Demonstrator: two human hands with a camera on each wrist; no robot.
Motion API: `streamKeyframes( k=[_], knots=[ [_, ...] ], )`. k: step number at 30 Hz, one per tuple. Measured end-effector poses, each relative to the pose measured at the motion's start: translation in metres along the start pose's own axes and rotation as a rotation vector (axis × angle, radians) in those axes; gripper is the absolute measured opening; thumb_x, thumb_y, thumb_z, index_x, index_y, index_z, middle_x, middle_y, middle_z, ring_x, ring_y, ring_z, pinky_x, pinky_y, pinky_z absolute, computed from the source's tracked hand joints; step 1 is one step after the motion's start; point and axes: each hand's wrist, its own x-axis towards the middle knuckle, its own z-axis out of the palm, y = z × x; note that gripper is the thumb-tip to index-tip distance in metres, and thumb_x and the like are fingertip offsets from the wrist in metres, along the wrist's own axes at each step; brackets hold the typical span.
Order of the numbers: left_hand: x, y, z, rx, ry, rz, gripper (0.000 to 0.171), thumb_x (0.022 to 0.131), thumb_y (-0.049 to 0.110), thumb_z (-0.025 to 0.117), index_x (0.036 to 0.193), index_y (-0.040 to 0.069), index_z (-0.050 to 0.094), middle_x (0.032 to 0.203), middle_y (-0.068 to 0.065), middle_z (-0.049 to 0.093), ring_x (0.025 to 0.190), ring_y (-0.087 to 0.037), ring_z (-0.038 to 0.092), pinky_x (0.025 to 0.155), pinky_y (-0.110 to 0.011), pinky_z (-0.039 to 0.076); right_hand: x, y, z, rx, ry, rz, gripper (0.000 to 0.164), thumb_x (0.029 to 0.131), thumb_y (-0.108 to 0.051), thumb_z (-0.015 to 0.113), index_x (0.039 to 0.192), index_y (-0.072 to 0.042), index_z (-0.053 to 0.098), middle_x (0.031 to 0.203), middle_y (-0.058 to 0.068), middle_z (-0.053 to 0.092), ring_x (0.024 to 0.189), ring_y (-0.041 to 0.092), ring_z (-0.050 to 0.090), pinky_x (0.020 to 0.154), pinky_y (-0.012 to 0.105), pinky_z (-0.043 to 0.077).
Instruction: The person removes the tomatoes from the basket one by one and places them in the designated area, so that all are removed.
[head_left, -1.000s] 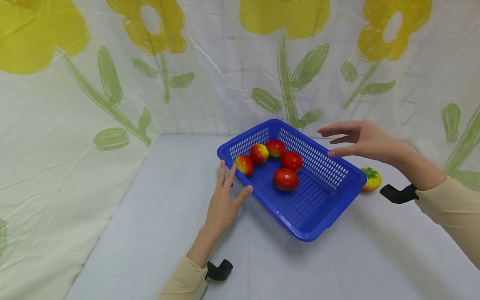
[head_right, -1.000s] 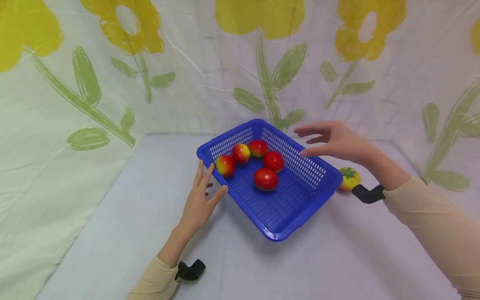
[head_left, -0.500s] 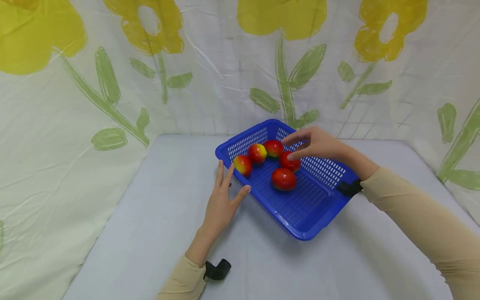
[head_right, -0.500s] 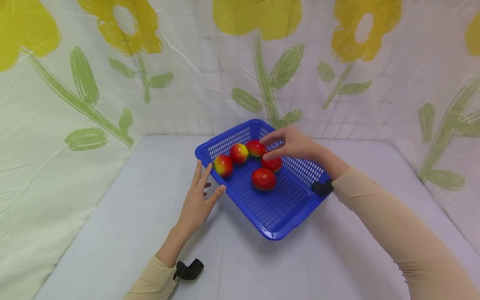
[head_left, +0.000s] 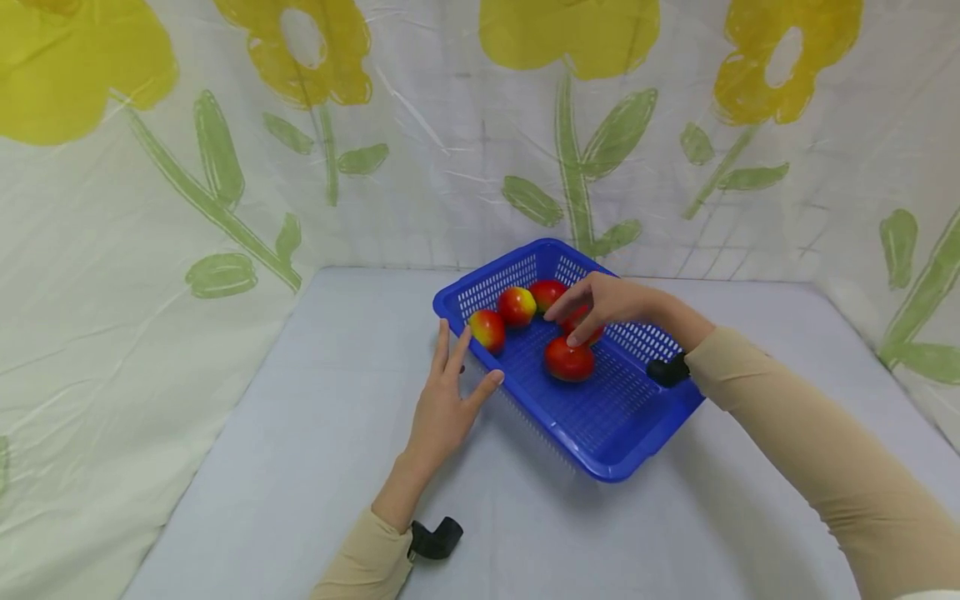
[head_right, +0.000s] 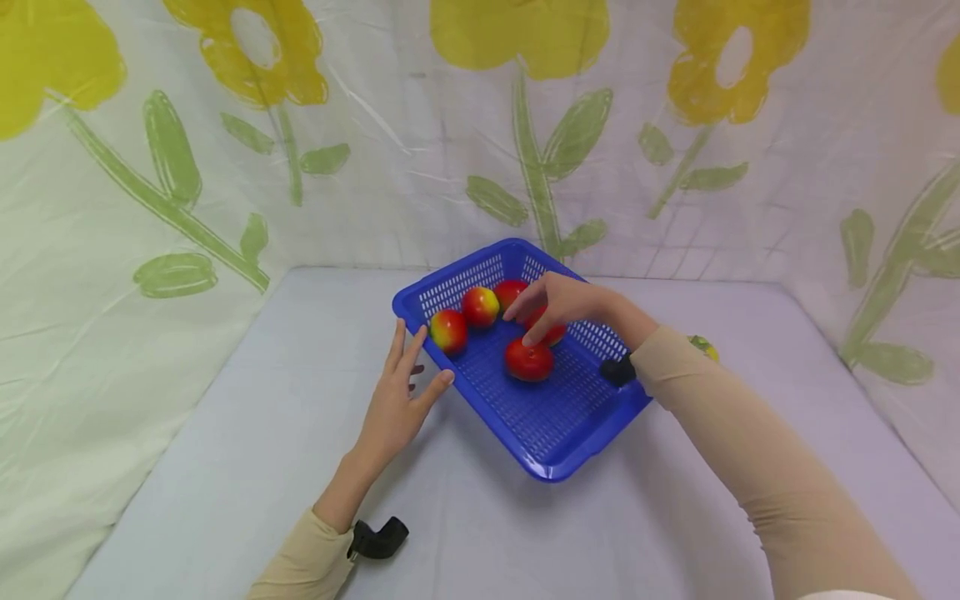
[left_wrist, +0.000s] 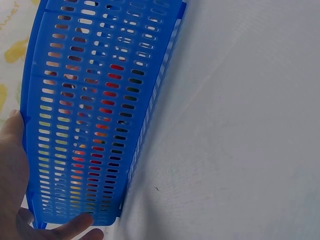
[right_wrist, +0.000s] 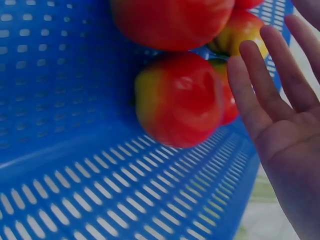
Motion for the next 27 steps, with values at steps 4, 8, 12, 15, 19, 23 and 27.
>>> streamKeyframes(
  k=[4, 8, 12, 15, 19, 23, 27],
  knots=[
    [0.000, 0.000, 0.000, -0.002, 0.001, 0.003, 0.081, 0.092, 0.061, 0.056, 0.158, 0.023, 0.026, 0.164, 0.003, -0.001, 0.121, -0.032, 0.056, 0.087, -0.049, 0.050, 0.005, 0.007, 0.004, 0.034, -0.065, -0.008, 0.046, 0.079, -0.007, 0.083, 0.123, -0.007, 0.069, 0.127, 0.019, 0.062, 0.121, 0.037, 0.055, 0.089, 0.039, 0.050],
    [0.000, 0.000, 0.000, -0.007, 0.005, 0.014, 0.081, 0.092, 0.061, 0.056, 0.158, 0.023, 0.026, 0.164, 0.001, 0.000, 0.120, -0.033, 0.056, 0.087, -0.050, 0.051, 0.008, 0.009, 0.008, 0.033, -0.109, -0.012, 0.049, 0.078, -0.001, 0.083, 0.125, 0.000, 0.067, 0.126, 0.021, 0.062, 0.117, 0.035, 0.057, 0.089, 0.040, 0.051],
    [0.000, -0.001, 0.000, -0.008, 0.009, 0.018, 0.081, 0.092, 0.062, 0.056, 0.158, 0.024, 0.026, 0.164, 0.001, 0.000, 0.118, -0.032, 0.057, 0.083, -0.048, 0.053, 0.010, 0.009, 0.011, 0.022, -0.133, -0.030, 0.050, 0.078, 0.003, 0.081, 0.125, 0.004, 0.065, 0.125, 0.022, 0.062, 0.114, 0.030, 0.060, 0.091, 0.040, 0.050],
    [0.000, -0.001, 0.000, -0.005, 0.008, 0.015, 0.081, 0.092, 0.062, 0.056, 0.158, 0.026, 0.025, 0.164, 0.002, 0.000, 0.118, -0.031, 0.057, 0.081, -0.046, 0.053, 0.013, 0.012, 0.013, 0.038, -0.137, -0.037, 0.048, 0.080, 0.002, 0.079, 0.125, 0.005, 0.064, 0.125, 0.022, 0.062, 0.115, 0.029, 0.061, 0.091, 0.039, 0.050],
    [0.000, 0.000, 0.000, -0.001, 0.005, 0.010, 0.081, 0.092, 0.062, 0.056, 0.158, 0.026, 0.025, 0.164, 0.002, 0.000, 0.118, -0.031, 0.057, 0.081, -0.045, 0.053, 0.016, 0.014, 0.016, 0.052, -0.110, -0.034, 0.046, 0.082, -0.001, 0.079, 0.125, 0.005, 0.064, 0.122, 0.017, 0.065, 0.114, 0.028, 0.062, 0.088, 0.038, 0.051],
    [0.000, 0.001, 0.000, 0.004, 0.006, -0.001, 0.081, 0.092, 0.063, 0.056, 0.158, 0.028, 0.025, 0.164, 0.003, 0.000, 0.119, -0.030, 0.057, 0.082, -0.045, 0.053, 0.021, 0.015, 0.019, 0.028, -0.068, -0.046, 0.044, 0.083, -0.004, 0.079, 0.124, 0.005, 0.065, 0.118, 0.011, 0.068, 0.111, 0.025, 0.063, 0.088, 0.036, 0.051],
    [-0.001, 0.002, -0.001, 0.013, 0.005, -0.007, 0.081, 0.092, 0.063, 0.055, 0.158, 0.028, 0.024, 0.164, 0.002, 0.000, 0.119, -0.028, 0.057, 0.083, -0.045, 0.053, 0.027, 0.012, 0.022, -0.002, -0.041, -0.042, 0.042, 0.083, -0.008, 0.080, 0.122, 0.003, 0.067, 0.116, 0.007, 0.069, 0.110, 0.023, 0.064, 0.090, 0.035, 0.050]
  ],
)
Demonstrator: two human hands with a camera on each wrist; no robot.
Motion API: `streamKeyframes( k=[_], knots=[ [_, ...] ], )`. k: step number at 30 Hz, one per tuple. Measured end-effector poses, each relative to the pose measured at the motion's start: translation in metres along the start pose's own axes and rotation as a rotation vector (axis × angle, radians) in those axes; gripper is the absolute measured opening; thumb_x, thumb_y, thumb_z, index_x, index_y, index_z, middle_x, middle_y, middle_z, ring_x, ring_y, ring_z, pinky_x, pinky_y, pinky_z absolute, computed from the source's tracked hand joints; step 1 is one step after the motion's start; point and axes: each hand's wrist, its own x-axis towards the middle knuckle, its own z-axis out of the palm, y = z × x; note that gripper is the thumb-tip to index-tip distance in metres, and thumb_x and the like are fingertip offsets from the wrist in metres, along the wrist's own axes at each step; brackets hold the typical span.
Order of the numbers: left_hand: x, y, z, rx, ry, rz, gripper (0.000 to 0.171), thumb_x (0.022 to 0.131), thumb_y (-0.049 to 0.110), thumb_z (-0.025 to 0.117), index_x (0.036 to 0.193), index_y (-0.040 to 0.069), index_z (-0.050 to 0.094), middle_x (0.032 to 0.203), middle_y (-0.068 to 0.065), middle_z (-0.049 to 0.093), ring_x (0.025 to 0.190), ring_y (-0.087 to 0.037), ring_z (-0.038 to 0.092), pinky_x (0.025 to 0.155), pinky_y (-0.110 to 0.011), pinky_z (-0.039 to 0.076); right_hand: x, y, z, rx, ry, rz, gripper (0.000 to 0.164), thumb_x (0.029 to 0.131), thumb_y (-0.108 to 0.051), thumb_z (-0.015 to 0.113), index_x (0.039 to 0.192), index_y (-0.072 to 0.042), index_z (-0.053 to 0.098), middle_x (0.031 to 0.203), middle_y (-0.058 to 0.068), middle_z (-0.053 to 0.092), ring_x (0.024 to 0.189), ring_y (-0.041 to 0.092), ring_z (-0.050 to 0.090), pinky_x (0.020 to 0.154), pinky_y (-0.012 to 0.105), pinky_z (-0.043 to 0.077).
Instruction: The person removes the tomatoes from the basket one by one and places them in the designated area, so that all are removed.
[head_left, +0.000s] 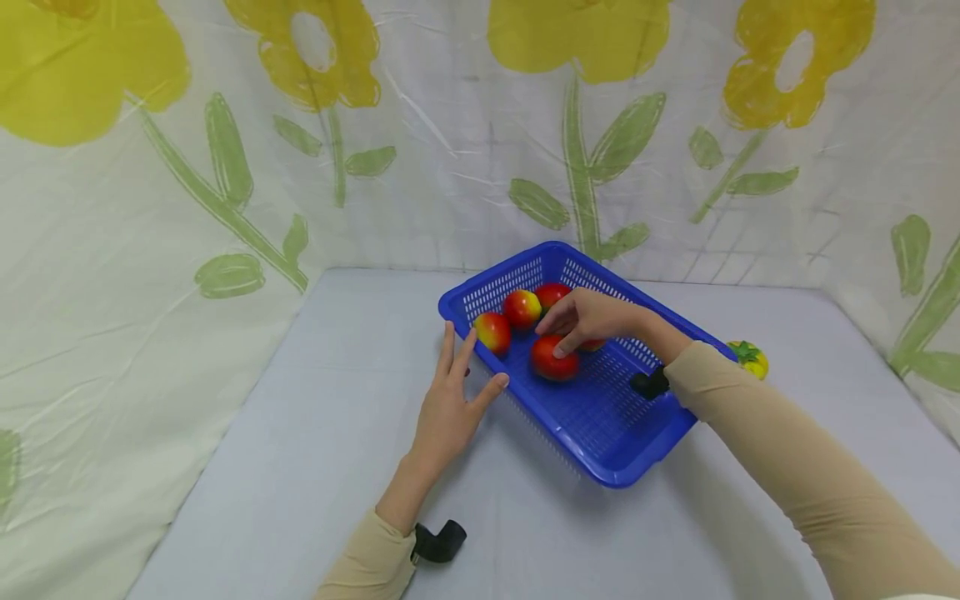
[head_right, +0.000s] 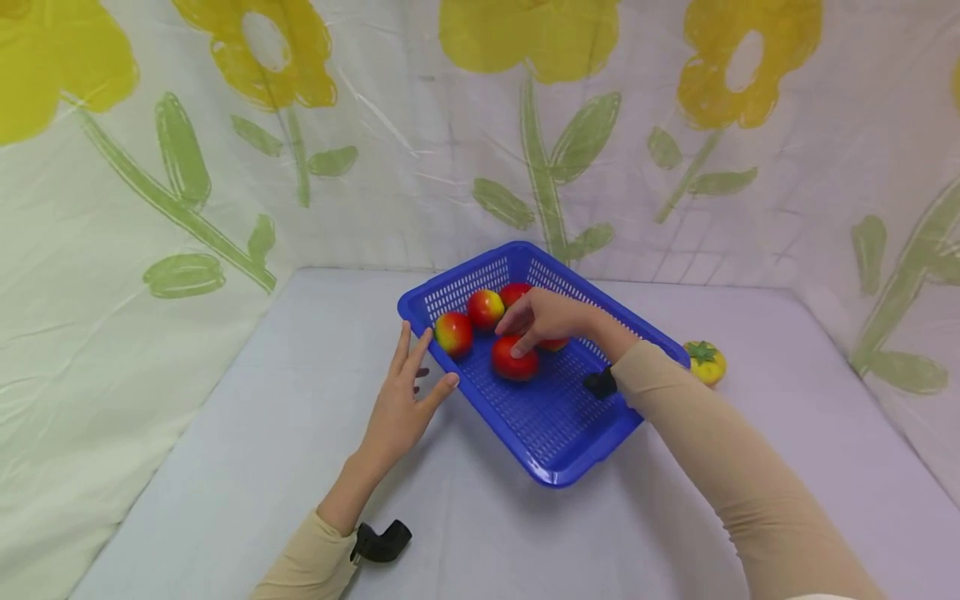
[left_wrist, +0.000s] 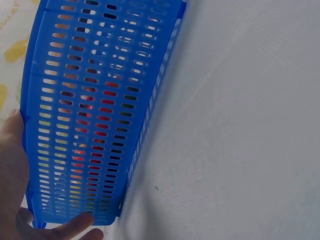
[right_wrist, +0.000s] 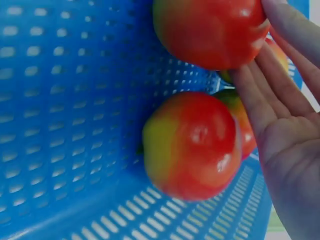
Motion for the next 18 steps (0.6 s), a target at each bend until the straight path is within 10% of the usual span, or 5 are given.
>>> streamKeyframes(
  k=[18],
  knots=[
    [-0.001, 0.002, -0.001, -0.008, -0.001, 0.010, 0.081, 0.092, 0.062, 0.055, 0.158, 0.027, 0.024, 0.164, 0.001, 0.000, 0.119, -0.029, 0.057, 0.082, -0.045, 0.053, 0.017, -0.010, 0.006, -0.087, -0.023, -0.005, 0.040, 0.082, -0.009, 0.080, 0.120, 0.000, 0.070, 0.124, 0.013, 0.065, 0.119, 0.031, 0.056, 0.098, 0.049, 0.043]
  ],
)
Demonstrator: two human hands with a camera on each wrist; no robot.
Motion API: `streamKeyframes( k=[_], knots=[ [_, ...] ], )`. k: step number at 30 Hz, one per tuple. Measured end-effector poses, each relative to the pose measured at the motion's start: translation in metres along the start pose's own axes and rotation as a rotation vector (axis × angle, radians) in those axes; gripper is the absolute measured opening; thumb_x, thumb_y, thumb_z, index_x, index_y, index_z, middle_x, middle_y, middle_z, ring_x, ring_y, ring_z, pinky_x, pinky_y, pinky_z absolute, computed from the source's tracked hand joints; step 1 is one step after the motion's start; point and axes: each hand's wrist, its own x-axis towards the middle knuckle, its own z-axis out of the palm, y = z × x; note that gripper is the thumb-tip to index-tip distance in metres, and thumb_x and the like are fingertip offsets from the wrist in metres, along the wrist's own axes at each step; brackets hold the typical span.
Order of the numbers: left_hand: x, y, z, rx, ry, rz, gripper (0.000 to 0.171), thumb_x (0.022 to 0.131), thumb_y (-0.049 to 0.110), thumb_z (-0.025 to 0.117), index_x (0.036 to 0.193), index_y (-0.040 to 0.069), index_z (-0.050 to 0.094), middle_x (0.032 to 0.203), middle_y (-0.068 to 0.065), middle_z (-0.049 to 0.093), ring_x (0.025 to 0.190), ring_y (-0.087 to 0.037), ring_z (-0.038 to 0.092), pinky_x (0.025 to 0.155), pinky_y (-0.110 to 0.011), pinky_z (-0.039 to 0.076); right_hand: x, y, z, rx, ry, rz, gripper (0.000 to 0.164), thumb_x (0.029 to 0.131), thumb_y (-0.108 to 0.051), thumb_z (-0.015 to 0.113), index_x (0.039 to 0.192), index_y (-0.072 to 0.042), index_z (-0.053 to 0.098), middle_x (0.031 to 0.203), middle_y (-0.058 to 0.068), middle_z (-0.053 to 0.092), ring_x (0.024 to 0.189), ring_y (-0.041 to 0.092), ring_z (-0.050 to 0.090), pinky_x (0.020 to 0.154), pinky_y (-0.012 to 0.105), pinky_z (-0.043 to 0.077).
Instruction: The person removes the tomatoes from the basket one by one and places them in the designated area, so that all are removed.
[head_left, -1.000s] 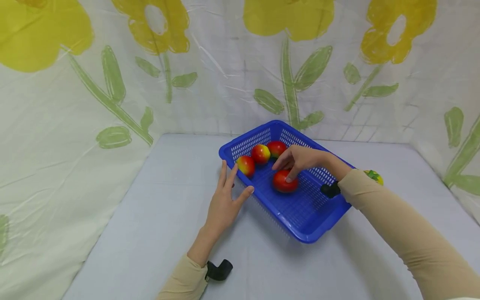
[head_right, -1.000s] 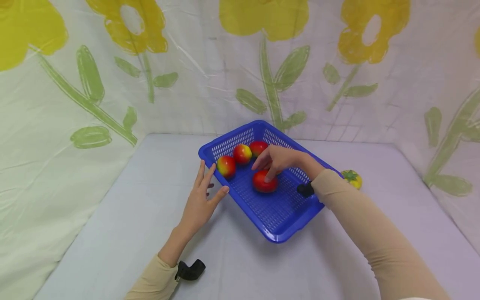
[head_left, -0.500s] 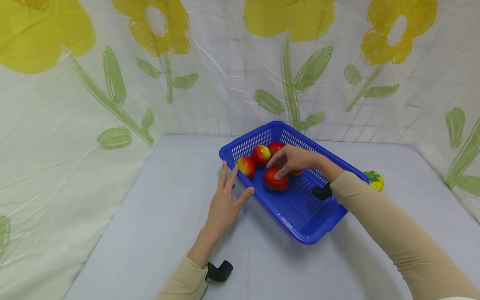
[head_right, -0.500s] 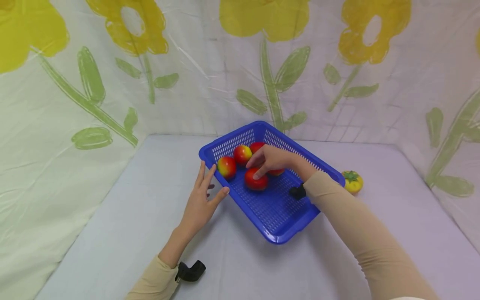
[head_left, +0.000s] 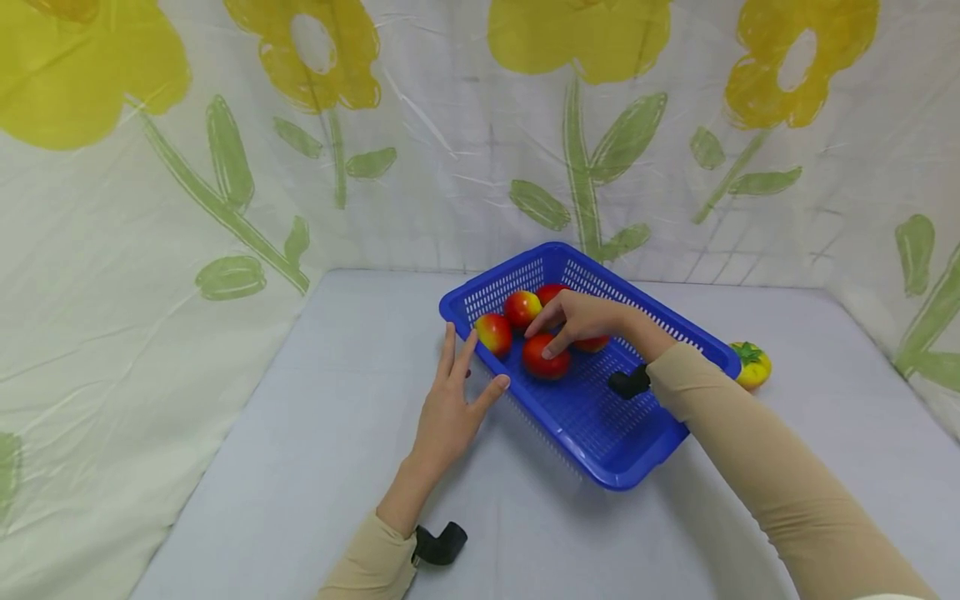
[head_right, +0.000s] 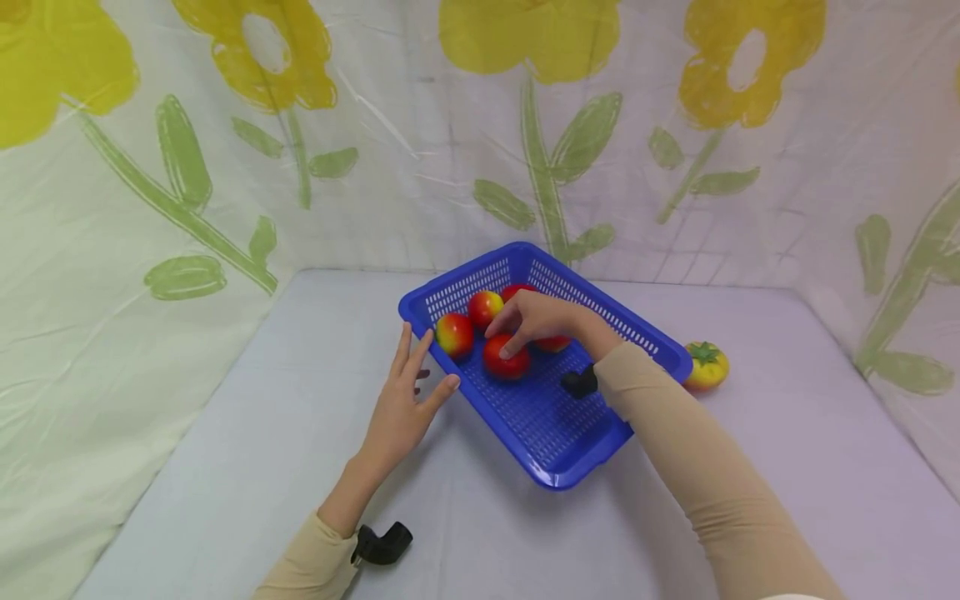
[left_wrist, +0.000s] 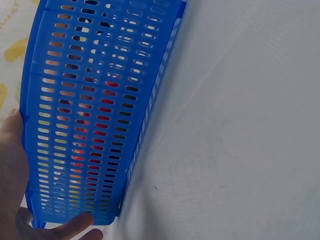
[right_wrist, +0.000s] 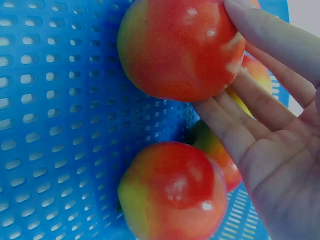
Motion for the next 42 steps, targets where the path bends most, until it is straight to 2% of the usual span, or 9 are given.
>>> streamKeyframes(
  k=[3, 6, 10, 14, 18, 24, 28, 32, 42],
  knots=[
    [0.000, 0.000, 0.000, 0.006, -0.002, -0.006, 0.081, 0.092, 0.063, 0.054, 0.158, 0.027, 0.024, 0.164, 0.002, 0.000, 0.119, -0.029, 0.057, 0.082, -0.045, 0.053, 0.000, 0.001, 0.000, 0.008, 0.008, 0.015, 0.040, 0.083, -0.004, 0.079, 0.121, 0.002, 0.069, 0.125, 0.016, 0.064, 0.121, 0.034, 0.055, 0.098, 0.050, 0.042],
    [0.000, 0.000, 0.000, 0.008, -0.008, -0.013, 0.081, 0.092, 0.063, 0.054, 0.158, 0.027, 0.025, 0.164, 0.004, -0.001, 0.119, -0.030, 0.057, 0.083, -0.046, 0.053, -0.006, -0.012, 0.000, -0.015, 0.004, 0.026, 0.040, 0.083, -0.003, 0.078, 0.121, 0.004, 0.068, 0.126, 0.018, 0.063, 0.121, 0.036, 0.054, 0.098, 0.051, 0.042],
    [0.000, 0.000, 0.001, 0.012, -0.013, -0.020, 0.081, 0.092, 0.064, 0.054, 0.158, 0.028, 0.025, 0.164, 0.006, -0.002, 0.119, -0.029, 0.057, 0.083, -0.046, 0.053, -0.007, -0.012, 0.000, -0.044, -0.014, 0.046, 0.045, 0.081, -0.011, 0.082, 0.123, -0.003, 0.069, 0.128, 0.012, 0.063, 0.122, 0.033, 0.052, 0.099, 0.052, 0.041],
    [0.000, 0.000, 0.000, 0.014, -0.010, -0.018, 0.081, 0.092, 0.064, 0.054, 0.158, 0.028, 0.024, 0.164, 0.005, -0.002, 0.119, -0.028, 0.057, 0.083, -0.045, 0.053, -0.001, 0.000, -0.001, -0.057, -0.040, 0.094, 0.056, 0.076, -0.017, 0.087, 0.129, -0.013, 0.068, 0.131, 0.002, 0.061, 0.126, 0.027, 0.049, 0.101, 0.048, 0.041],
    [0.000, 0.001, 0.000, 0.013, -0.010, -0.017, 0.081, 0.092, 0.063, 0.055, 0.158, 0.028, 0.025, 0.164, 0.005, -0.002, 0.119, -0.028, 0.057, 0.084, -0.045, 0.053, -0.002, 0.000, 0.000, -0.058, -0.062, 0.120, 0.064, 0.075, -0.016, 0.088, 0.134, -0.014, 0.064, 0.135, 0.002, 0.058, 0.129, 0.027, 0.045, 0.100, 0.045, 0.042],
    [0.000, 0.001, 0.000, 0.012, -0.018, -0.024, 0.080, 0.092, 0.064, 0.054, 0.158, 0.028, 0.024, 0.164, 0.006, -0.002, 0.119, -0.027, 0.057, 0.084, -0.045, 0.053, -0.003, -0.002, 0.001, -0.070, -0.064, 0.130, 0.066, 0.074, -0.016, 0.088, 0.135, -0.014, 0.063, 0.135, 0.004, 0.057, 0.128, 0.028, 0.046, 0.098, 0.044, 0.044],
    [0.000, 0.001, 0.000, 0.008, -0.019, -0.027, 0.080, 0.092, 0.064, 0.054, 0.158, 0.029, 0.024, 0.164, 0.006, -0.002, 0.119, -0.027, 0.057, 0.084, -0.045, 0.053, -0.002, -0.003, 0.001, -0.073, -0.052, 0.122, 0.068, 0.074, -0.019, 0.088, 0.136, -0.013, 0.061, 0.135, 0.003, 0.057, 0.128, 0.027, 0.047, 0.099, 0.045, 0.043],
    [0.000, 0.001, 0.000, 0.013, -0.017, -0.030, 0.081, 0.091, 0.065, 0.053, 0.158, 0.030, 0.024, 0.164, 0.006, -0.002, 0.119, -0.027, 0.056, 0.082, -0.044, 0.053, -0.002, -0.003, 0.001, -0.053, -0.034, 0.079, 0.068, 0.075, -0.021, 0.088, 0.136, -0.009, 0.060, 0.136, 0.003, 0.057, 0.127, 0.027, 0.048, 0.100, 0.047, 0.042],
    [-0.001, 0.001, 0.000, 0.008, -0.010, -0.029, 0.081, 0.091, 0.065, 0.054, 0.158, 0.031, 0.023, 0.164, 0.005, -0.002, 0.119, -0.028, 0.056, 0.081, -0.044, 0.054, -0.006, -0.004, 0.001, -0.003, 0.019, 0.023, 0.065, 0.078, -0.023, 0.086, 0.135, -0.005, 0.060, 0.135, 0.010, 0.058, 0.125, 0.031, 0.050, 0.101, 0.051, 0.040]
  ],
)
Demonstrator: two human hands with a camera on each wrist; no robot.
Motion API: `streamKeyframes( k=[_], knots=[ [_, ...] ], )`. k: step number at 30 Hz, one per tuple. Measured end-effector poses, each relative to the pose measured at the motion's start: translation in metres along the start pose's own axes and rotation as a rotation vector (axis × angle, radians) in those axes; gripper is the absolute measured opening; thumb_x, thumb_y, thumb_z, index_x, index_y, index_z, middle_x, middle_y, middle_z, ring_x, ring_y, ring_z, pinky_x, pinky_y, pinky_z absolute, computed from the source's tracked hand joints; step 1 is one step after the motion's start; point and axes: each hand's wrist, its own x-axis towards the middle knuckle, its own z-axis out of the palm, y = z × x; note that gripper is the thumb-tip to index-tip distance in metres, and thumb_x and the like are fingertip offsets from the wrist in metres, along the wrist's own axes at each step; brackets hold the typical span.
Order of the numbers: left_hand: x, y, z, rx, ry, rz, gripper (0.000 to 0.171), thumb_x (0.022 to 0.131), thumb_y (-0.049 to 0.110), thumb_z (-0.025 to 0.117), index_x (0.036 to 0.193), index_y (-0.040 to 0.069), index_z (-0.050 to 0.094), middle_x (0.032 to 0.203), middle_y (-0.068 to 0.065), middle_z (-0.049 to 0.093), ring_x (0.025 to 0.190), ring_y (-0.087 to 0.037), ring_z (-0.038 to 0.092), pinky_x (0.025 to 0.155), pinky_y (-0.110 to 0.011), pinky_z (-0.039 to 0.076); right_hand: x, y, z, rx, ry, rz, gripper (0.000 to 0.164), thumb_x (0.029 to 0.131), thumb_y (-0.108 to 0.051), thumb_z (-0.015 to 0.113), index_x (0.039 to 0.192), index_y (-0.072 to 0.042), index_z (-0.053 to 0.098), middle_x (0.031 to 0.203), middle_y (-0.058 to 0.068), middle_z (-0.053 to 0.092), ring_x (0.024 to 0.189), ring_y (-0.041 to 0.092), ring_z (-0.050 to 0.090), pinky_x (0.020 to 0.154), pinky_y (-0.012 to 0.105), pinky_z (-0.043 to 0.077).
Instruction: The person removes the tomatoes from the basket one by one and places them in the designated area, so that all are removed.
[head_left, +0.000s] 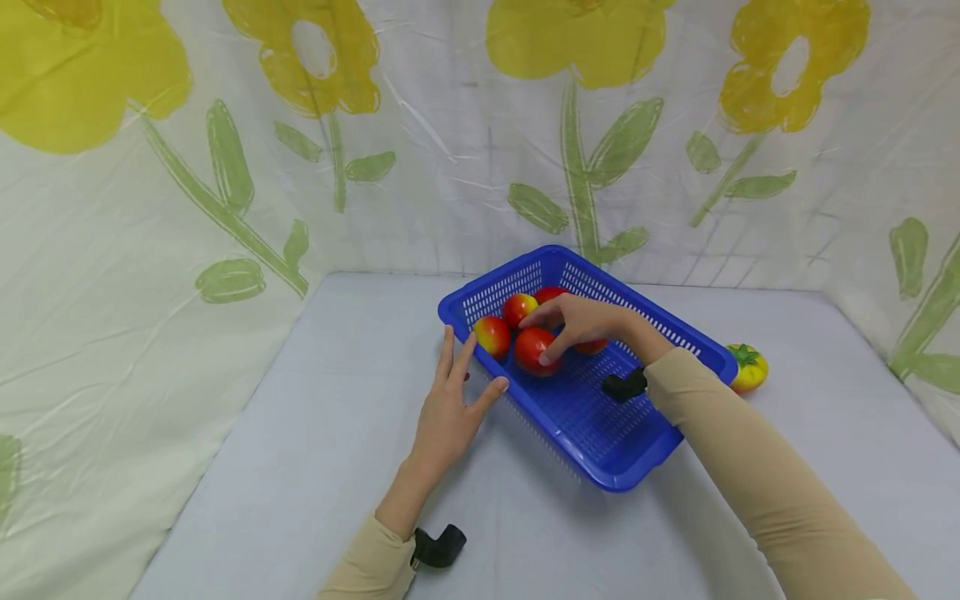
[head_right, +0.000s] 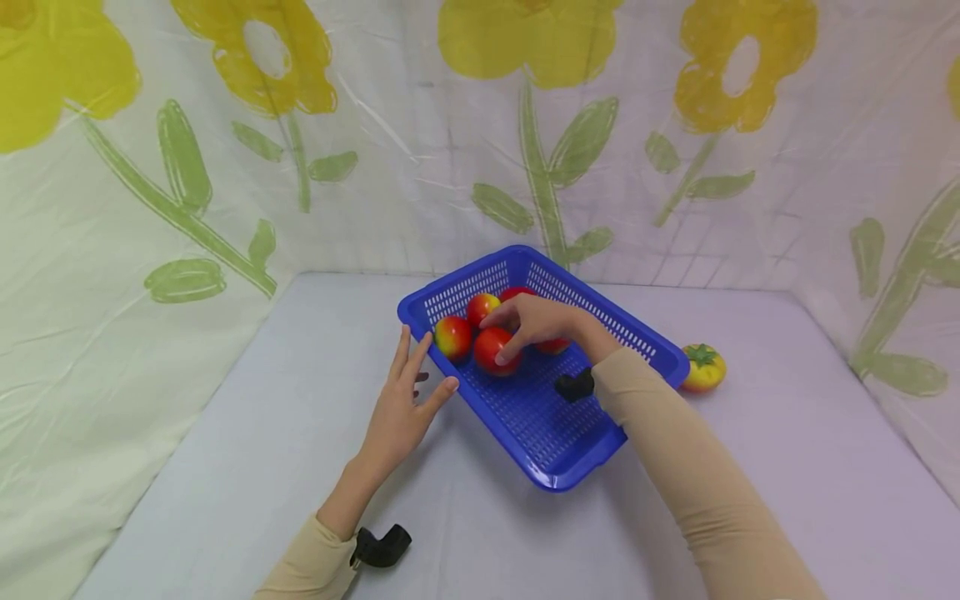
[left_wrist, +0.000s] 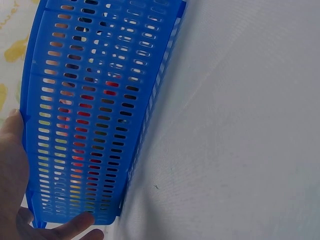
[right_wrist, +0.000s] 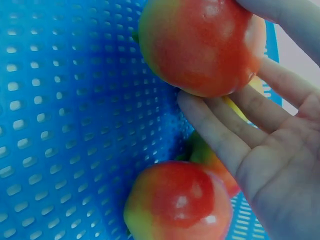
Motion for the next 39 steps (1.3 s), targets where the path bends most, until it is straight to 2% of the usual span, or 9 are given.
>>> streamKeyframes(
  k=[5, 12, 17, 24, 32, 39],
  knots=[
    [-0.0003, -0.0003, 0.0000, 0.006, 0.002, 0.005, 0.081, 0.091, 0.065, 0.054, 0.158, 0.030, 0.023, 0.164, 0.004, -0.001, 0.119, -0.028, 0.056, 0.082, -0.044, 0.053, -0.0002, 0.0023, 0.0004, 0.040, 0.006, -0.008, 0.065, 0.079, -0.022, 0.085, 0.135, -0.003, 0.059, 0.134, 0.011, 0.058, 0.123, 0.031, 0.051, 0.101, 0.050, 0.040],
    [0.0003, -0.0002, -0.0005, 0.006, -0.003, 0.010, 0.081, 0.091, 0.066, 0.053, 0.158, 0.029, 0.024, 0.164, 0.004, -0.002, 0.119, -0.029, 0.057, 0.084, -0.046, 0.053, -0.0022, 0.0046, -0.0030, 0.061, 0.044, 0.013, 0.064, 0.079, -0.024, 0.084, 0.136, -0.007, 0.060, 0.133, 0.008, 0.059, 0.123, 0.027, 0.052, 0.101, 0.047, 0.041],
    [0.0004, 0.0002, -0.0011, 0.010, 0.005, 0.020, 0.082, 0.091, 0.064, 0.054, 0.158, 0.026, 0.025, 0.164, 0.003, -0.001, 0.119, -0.031, 0.057, 0.083, -0.046, 0.053, -0.0033, 0.0047, -0.0045, 0.089, 0.054, -0.011, 0.062, 0.081, -0.024, 0.083, 0.137, -0.008, 0.059, 0.134, 0.008, 0.058, 0.125, 0.028, 0.050, 0.102, 0.048, 0.040],
    [0.0001, -0.0001, -0.0005, 0.003, 0.000, 0.016, 0.081, 0.092, 0.064, 0.053, 0.158, 0.027, 0.025, 0.164, 0.003, -0.002, 0.119, -0.030, 0.057, 0.080, -0.043, 0.054, -0.0035, 0.0050, -0.0042, 0.121, 0.055, -0.025, 0.060, 0.082, -0.022, 0.082, 0.136, -0.008, 0.060, 0.133, 0.008, 0.059, 0.123, 0.026, 0.052, 0.102, 0.045, 0.040],
    [0.0005, 0.0004, -0.0006, 0.007, -0.010, -0.011, 0.083, 0.090, 0.068, 0.052, 0.158, 0.030, 0.022, 0.164, 0.008, -0.004, 0.121, -0.028, 0.055, 0.082, -0.043, 0.053, -0.0040, 0.0031, -0.0049, 0.114, 0.060, -0.026, 0.060, 0.082, -0.023, 0.082, 0.135, -0.007, 0.060, 0.134, 0.009, 0.058, 0.124, 0.026, 0.052, 0.102, 0.045, 0.040],
    [0.0017, -0.0011, -0.0004, 0.010, -0.013, -0.002, 0.082, 0.091, 0.067, 0.053, 0.158, 0.031, 0.022, 0.164, 0.008, -0.004, 0.120, -0.027, 0.056, 0.082, -0.043, 0.053, -0.0050, 0.0037, -0.0054, 0.115, 0.057, -0.029, 0.060, 0.082, -0.022, 0.083, 0.135, -0.007, 0.061, 0.132, 0.010, 0.059, 0.122, 0.027, 0.053, 0.101, 0.045, 0.041]
  ],
)
